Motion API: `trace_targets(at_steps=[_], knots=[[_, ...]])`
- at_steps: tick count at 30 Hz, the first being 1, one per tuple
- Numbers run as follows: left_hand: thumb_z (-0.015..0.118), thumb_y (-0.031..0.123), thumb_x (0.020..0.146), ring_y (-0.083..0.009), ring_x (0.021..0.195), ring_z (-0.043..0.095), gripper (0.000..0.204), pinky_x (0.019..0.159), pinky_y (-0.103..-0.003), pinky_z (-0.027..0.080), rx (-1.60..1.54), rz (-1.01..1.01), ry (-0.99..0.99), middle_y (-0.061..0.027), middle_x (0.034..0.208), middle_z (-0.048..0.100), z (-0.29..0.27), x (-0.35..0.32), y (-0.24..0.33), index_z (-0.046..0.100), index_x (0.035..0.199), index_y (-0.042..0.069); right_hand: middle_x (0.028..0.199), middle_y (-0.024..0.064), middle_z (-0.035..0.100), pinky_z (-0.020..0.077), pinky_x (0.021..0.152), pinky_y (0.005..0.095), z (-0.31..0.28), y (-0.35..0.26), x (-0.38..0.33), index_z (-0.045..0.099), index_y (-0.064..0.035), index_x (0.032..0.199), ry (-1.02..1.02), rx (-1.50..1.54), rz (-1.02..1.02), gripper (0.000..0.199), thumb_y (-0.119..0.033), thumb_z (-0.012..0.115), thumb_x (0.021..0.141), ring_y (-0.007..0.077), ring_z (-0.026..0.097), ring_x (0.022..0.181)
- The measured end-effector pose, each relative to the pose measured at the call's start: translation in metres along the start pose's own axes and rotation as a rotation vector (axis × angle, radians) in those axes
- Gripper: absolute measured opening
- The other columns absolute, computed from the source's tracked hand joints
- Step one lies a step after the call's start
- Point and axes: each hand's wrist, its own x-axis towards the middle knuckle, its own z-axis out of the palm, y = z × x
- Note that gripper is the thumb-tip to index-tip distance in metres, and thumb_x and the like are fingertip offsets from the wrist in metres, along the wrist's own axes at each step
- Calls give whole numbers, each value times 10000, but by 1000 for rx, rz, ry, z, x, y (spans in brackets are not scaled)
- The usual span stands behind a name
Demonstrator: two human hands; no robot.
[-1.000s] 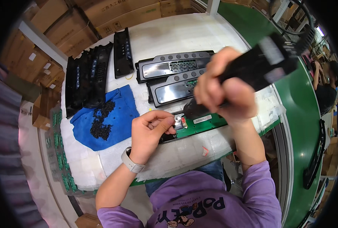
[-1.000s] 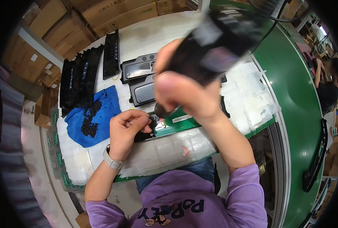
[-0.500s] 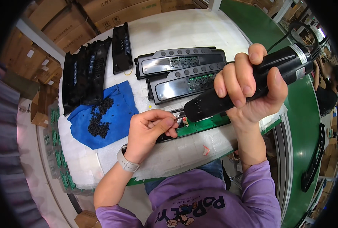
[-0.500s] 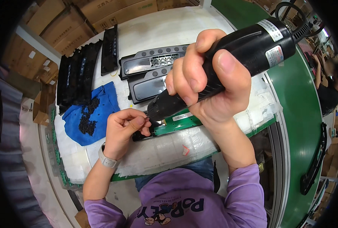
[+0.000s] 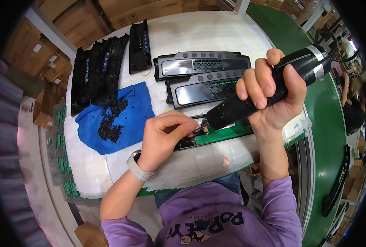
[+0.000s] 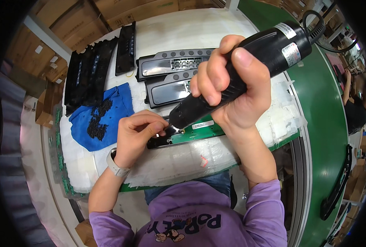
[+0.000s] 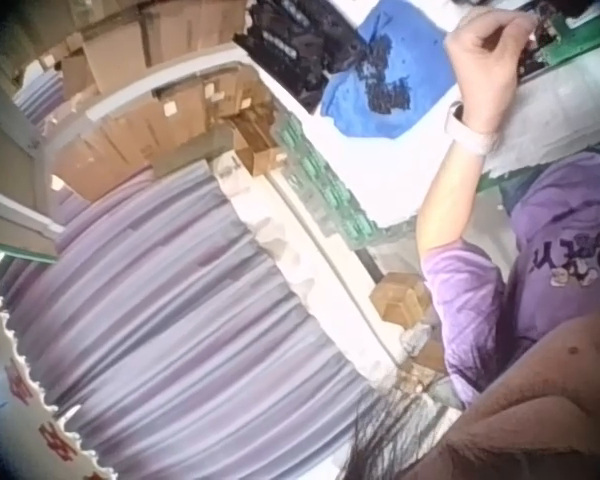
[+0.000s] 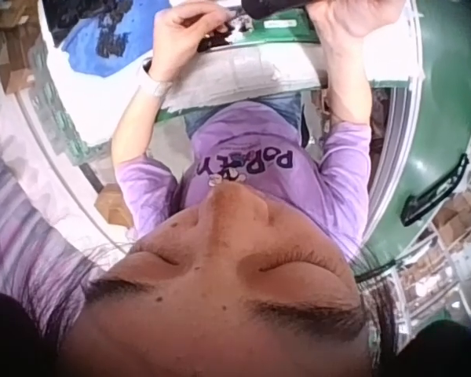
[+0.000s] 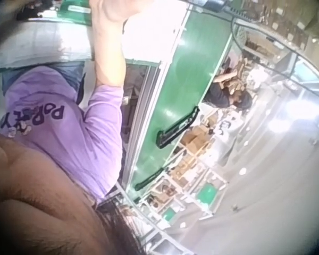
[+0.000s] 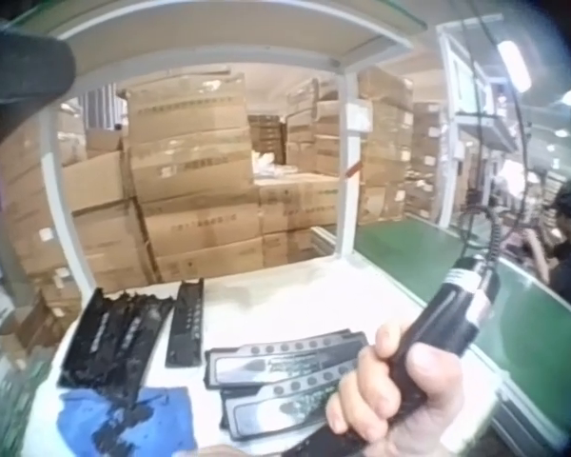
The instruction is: Use an electric screwdriver to install screws and internal components into plastic battery pack housings on an assembly line.
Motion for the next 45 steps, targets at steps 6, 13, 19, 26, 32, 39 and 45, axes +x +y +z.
trace_targets(at_steps=[6, 13, 19, 26, 32, 39, 45], knots=[[621, 31, 812, -62, 564, 535, 94, 513, -188, 430, 106, -140, 34, -51, 751, 594, -4, 0, -1, 670, 862, -32, 547, 11, 445, 416, 467, 287, 9, 5, -13, 438, -40, 936, -248, -338, 243, 335, -276, 617, 778, 119, 431, 396], [559, 44, 865, -63, 621, 550, 131, 545, -194, 442, -28, -33, 8, -40, 765, 578, 9, -4, -9, 633, 938, -36, 706, 21, 532, 393, 532, 209, 21, 17, -27, 539, -28, 835, -213, -367, 245, 244, -84, 696, 656, 76, 493, 604], [529, 36, 879, -48, 635, 525, 123, 582, -185, 438, -38, 27, 101, -18, 754, 588, 16, -7, -13, 596, 962, -25, 584, 34, 495, 422, 476, 242, 26, 19, -26, 461, -40, 768, -417, -603, 254, 300, -73, 736, 654, 117, 496, 494], [516, 8, 873, -69, 756, 586, 130, 671, -202, 475, -61, 129, 131, -49, 858, 619, 18, -7, -11, 563, 983, -44, 613, 19, 546, 441, 512, 218, 43, 17, -21, 497, -47, 723, -537, -741, 229, 220, -55, 699, 637, 93, 536, 539], [536, 28, 877, -81, 709, 579, 168, 649, -202, 476, -211, -52, 102, -58, 856, 616, 17, -8, -14, 563, 1027, -42, 593, 34, 542, 449, 508, 236, 24, 16, -21, 489, -45, 728, -521, -655, 230, 284, -136, 746, 648, 120, 524, 496], [536, 65, 889, -137, 740, 625, 193, 669, -226, 486, -319, -142, 92, -94, 865, 630, 9, -6, -7, 586, 1036, -50, 589, 26, 458, 440, 525, 324, -15, -1, 4, 476, -28, 1004, -316, -5, -4, 285, -277, 470, 867, 133, 447, 437], [542, 15, 870, -161, 769, 644, 175, 699, -236, 514, -344, -172, -59, -139, 894, 649, 5, -7, 3, 596, 1012, -72, 602, 21, 462, 448, 566, 354, -17, -6, 6, 505, -38, 1032, -224, 38, -50, 309, -297, 408, 894, 132, 440, 447]])
